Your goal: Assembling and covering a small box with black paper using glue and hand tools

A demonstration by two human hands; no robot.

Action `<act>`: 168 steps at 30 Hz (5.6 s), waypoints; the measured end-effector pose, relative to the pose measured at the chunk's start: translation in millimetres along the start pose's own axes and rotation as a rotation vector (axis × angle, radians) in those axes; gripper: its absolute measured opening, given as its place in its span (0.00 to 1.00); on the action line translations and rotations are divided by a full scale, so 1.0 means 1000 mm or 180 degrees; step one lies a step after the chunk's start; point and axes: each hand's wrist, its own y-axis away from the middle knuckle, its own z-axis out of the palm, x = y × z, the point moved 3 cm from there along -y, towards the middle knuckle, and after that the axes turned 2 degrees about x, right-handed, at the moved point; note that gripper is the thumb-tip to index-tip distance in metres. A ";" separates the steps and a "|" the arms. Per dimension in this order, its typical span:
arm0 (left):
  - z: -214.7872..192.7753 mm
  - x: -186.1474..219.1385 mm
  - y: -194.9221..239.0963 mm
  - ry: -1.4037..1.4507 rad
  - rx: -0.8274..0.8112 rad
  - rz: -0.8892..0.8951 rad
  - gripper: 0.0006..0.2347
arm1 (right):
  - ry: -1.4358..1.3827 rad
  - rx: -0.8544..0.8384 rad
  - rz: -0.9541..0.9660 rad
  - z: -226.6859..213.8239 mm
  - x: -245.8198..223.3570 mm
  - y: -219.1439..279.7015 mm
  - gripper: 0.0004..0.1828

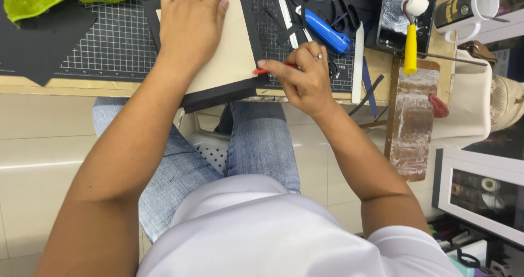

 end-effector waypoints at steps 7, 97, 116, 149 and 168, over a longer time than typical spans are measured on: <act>0.002 0.001 0.000 0.0115 -0.0119 -0.0021 0.15 | 0.0080 -0.0061 0.0020 0.002 0.001 -0.004 0.21; -0.007 0.002 -0.002 0.0306 -0.0046 -0.0019 0.12 | -0.1717 0.0165 0.3096 0.033 -0.001 -0.048 0.18; 0.004 -0.001 0.001 0.0242 -0.0018 -0.0035 0.14 | -0.2504 0.0845 0.3117 0.064 0.052 -0.077 0.15; 0.008 -0.001 0.005 0.0265 -0.0027 -0.0040 0.13 | -0.0855 0.0954 0.2413 0.085 0.063 -0.093 0.11; 0.004 -0.001 0.002 0.0236 -0.0094 -0.0087 0.14 | -0.1862 0.1059 0.2957 0.128 0.143 -0.083 0.11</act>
